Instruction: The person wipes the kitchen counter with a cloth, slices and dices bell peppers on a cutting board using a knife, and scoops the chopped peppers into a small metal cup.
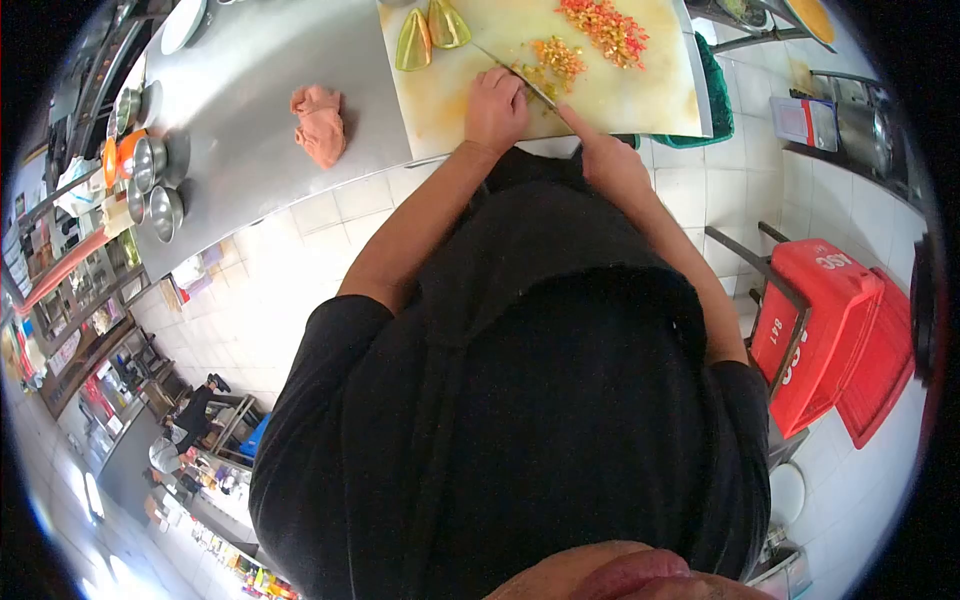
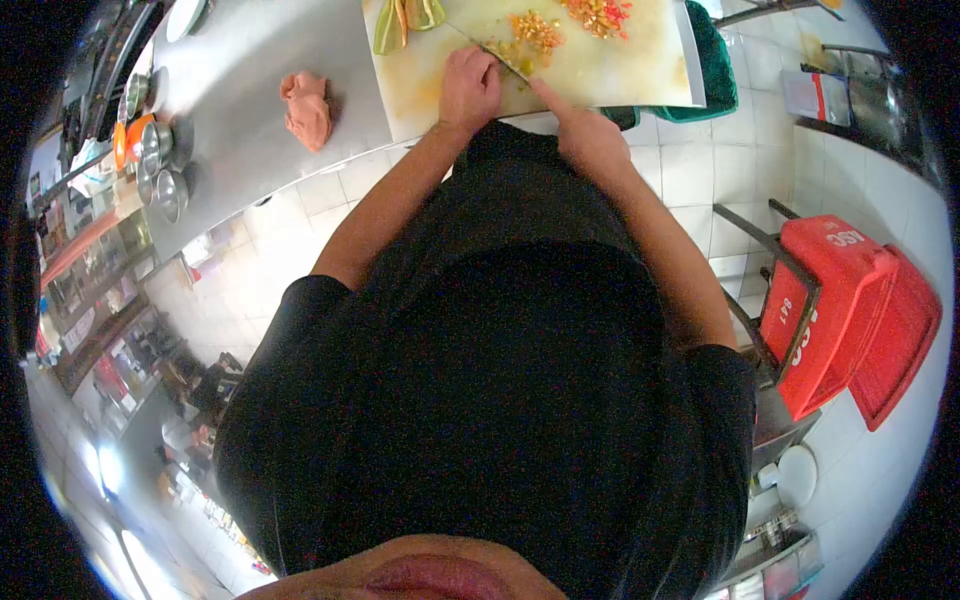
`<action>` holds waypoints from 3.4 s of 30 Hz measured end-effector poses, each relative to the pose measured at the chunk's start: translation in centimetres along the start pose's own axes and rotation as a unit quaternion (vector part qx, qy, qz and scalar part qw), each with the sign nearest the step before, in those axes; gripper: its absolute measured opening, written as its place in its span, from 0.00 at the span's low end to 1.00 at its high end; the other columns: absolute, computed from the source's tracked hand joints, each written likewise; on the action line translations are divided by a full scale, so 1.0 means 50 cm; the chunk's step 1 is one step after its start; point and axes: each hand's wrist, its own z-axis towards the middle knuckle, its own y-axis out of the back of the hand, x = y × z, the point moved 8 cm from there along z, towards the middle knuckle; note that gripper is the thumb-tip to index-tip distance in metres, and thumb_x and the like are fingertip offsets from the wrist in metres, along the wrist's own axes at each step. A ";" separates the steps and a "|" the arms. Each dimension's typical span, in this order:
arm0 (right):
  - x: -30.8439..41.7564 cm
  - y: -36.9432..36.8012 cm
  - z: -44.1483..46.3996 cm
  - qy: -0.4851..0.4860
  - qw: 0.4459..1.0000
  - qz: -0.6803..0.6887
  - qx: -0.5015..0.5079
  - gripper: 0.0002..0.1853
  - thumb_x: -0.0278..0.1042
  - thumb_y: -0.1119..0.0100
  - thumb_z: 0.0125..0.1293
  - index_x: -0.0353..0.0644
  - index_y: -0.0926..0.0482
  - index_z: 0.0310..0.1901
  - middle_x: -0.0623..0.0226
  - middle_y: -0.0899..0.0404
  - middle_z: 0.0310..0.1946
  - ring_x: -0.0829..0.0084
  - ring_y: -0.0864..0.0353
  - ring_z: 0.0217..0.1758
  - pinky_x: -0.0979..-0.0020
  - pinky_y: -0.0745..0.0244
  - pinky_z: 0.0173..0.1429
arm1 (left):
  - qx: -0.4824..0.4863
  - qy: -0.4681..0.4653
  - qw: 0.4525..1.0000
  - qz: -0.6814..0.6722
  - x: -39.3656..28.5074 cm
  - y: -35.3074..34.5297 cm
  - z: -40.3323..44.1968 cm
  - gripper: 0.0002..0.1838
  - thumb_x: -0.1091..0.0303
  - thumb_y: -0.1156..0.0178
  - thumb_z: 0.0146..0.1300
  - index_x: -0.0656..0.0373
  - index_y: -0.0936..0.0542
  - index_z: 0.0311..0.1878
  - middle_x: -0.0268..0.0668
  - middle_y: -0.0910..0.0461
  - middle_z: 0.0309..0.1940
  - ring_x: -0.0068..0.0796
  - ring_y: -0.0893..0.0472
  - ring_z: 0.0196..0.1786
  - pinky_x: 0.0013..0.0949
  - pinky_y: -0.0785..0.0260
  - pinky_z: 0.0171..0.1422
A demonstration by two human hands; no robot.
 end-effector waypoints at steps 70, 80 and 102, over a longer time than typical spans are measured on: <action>-0.051 0.000 0.034 0.097 0.989 0.085 -0.080 0.39 0.31 0.50 0.73 0.75 0.44 0.82 0.38 0.16 0.36 0.38 0.14 0.40 0.44 0.20 0.51 | -0.100 0.062 0.992 0.036 0.103 0.197 -0.124 0.12 0.78 0.34 0.59 0.61 0.17 0.46 0.47 0.16 0.45 0.52 0.20 0.54 0.48 0.25 0.61; -0.158 0.188 0.052 0.016 0.983 0.111 -0.144 0.38 0.28 0.48 0.73 0.70 0.41 0.81 0.31 0.18 0.52 0.43 0.12 0.50 0.53 0.21 0.57 | -0.144 0.100 0.976 0.125 0.170 0.300 -0.136 0.18 0.77 0.35 0.59 0.60 0.20 0.54 0.49 0.19 0.51 0.54 0.22 0.57 0.52 0.28 0.64; -0.076 0.181 -0.035 -0.087 0.794 0.600 -0.042 0.33 0.24 0.49 0.72 0.46 0.39 0.79 0.69 0.22 0.32 0.81 0.27 0.24 0.75 0.25 0.27 | 0.180 -0.238 0.948 -0.107 -0.243 -0.058 0.091 0.33 0.51 0.43 0.72 0.52 0.29 0.77 0.46 0.36 0.80 0.55 0.40 0.82 0.53 0.48 0.85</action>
